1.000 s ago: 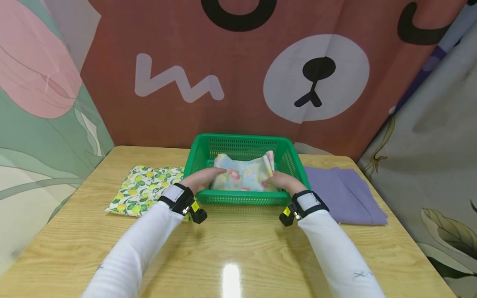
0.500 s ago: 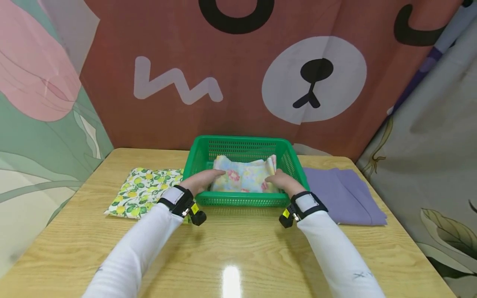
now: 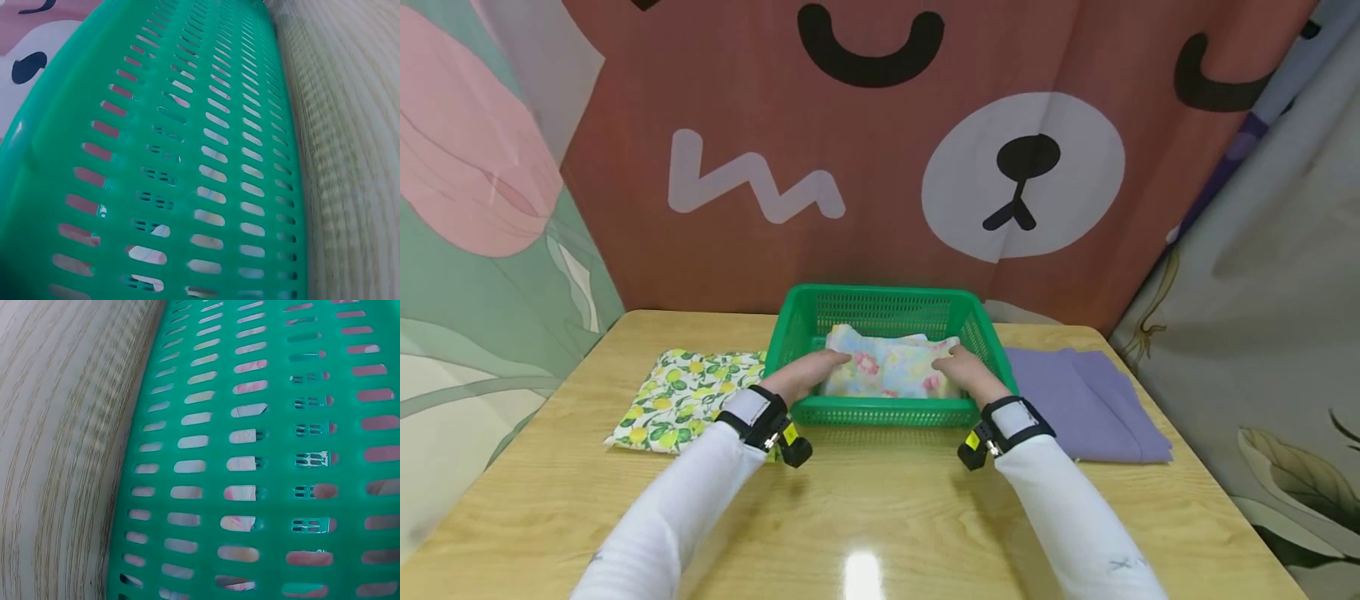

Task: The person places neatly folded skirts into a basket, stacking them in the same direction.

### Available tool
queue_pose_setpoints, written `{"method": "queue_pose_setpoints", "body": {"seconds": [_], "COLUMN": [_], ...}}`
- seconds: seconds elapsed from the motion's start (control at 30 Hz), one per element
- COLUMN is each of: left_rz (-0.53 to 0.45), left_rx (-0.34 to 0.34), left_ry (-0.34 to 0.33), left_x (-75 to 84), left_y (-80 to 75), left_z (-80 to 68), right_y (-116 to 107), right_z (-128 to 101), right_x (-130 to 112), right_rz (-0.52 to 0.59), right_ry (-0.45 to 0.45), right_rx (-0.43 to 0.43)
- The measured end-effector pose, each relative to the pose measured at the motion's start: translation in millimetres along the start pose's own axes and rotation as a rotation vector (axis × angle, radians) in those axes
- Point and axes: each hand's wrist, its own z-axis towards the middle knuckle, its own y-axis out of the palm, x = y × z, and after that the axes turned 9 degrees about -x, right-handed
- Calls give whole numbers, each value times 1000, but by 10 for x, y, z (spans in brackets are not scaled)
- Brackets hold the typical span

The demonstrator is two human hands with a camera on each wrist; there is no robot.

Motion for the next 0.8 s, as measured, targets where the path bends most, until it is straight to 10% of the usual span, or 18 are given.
{"method": "queue_pose_setpoints", "body": {"seconds": [0.2,0.43,0.57,0.8], "left_rz": [535,926,1076,1101], "left_rx": [315,587,638,608], "left_ry": [203,558,702,697], "left_x": [-31,-44,-148,-283], "left_y": [114,240,315,364], "left_z": [-80,-193,-273,-430], "right_y": [15,-19,25,167], "right_z": [-43,-225,-419,-650], "right_x": [-3,14,135,373], "right_rz": [-115,-209,-322,-449], "right_ry": [-69,-199,-324,-511], "right_rx": [136,331,448,553]}}
